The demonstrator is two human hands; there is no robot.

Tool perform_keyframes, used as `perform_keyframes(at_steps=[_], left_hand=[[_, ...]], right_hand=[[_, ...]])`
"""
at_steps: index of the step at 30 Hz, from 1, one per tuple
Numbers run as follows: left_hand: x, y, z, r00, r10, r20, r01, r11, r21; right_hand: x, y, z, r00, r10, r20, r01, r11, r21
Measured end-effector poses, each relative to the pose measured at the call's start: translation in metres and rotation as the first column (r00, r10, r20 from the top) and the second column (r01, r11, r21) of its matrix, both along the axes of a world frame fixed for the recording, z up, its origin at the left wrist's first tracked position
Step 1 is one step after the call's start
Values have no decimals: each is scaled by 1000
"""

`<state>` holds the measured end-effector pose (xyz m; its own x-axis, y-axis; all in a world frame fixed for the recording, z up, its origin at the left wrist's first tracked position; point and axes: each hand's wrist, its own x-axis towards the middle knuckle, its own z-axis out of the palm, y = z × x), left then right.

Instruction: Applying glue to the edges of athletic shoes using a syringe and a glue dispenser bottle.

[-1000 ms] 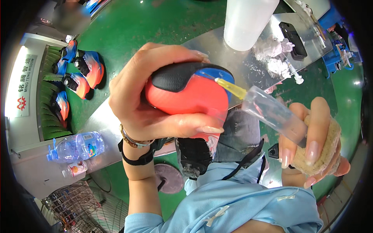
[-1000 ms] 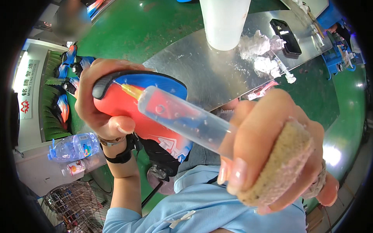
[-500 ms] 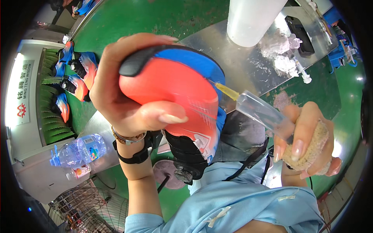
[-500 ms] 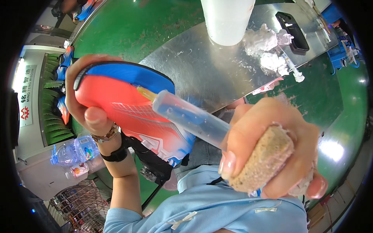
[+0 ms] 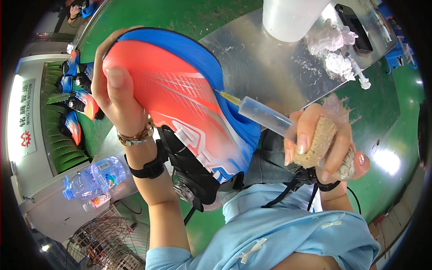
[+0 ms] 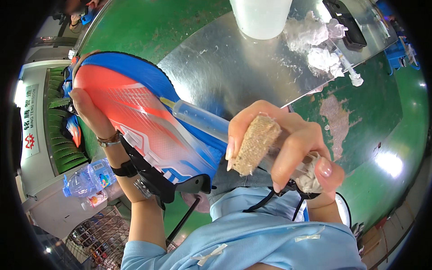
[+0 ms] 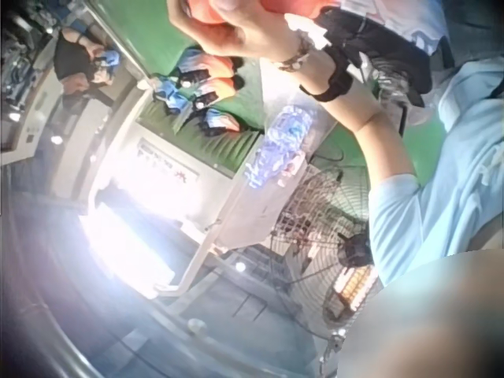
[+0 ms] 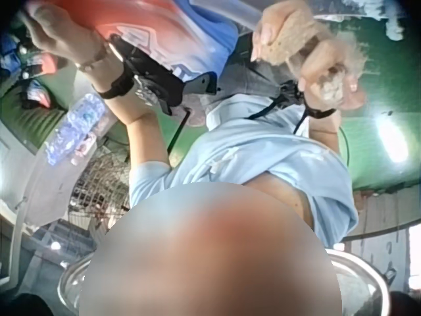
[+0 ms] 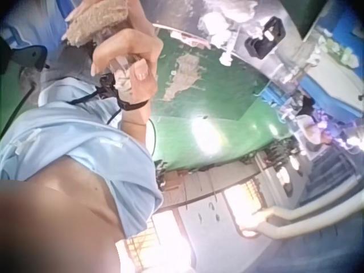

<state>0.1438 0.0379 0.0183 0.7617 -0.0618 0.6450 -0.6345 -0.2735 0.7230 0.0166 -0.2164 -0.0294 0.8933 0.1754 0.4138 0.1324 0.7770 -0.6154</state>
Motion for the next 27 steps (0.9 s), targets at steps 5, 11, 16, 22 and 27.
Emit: perform_keyframes(at_steps=[5,11,16,22,27], left_hand=[[7,5,-8,994,103,-48,-104,994,-33],[12,11,-18,964,232,-127,-243,967,-80],[16,16,-25,934,305,-184,-327,940,-101],[22,25,-30,902,346,-259,-380,920,-98],[23,41,-42,881,379,-282,-409,911,-52]], right_hand=[[-11,2,-9,991,56,-122,-63,997,-51],[-28,-6,-11,969,64,-237,-97,987,-131],[-42,-19,-13,945,72,-320,-126,980,-153],[-51,-26,-22,940,68,-333,-120,983,-138],[-54,-29,-28,948,56,-314,-106,984,-143]])
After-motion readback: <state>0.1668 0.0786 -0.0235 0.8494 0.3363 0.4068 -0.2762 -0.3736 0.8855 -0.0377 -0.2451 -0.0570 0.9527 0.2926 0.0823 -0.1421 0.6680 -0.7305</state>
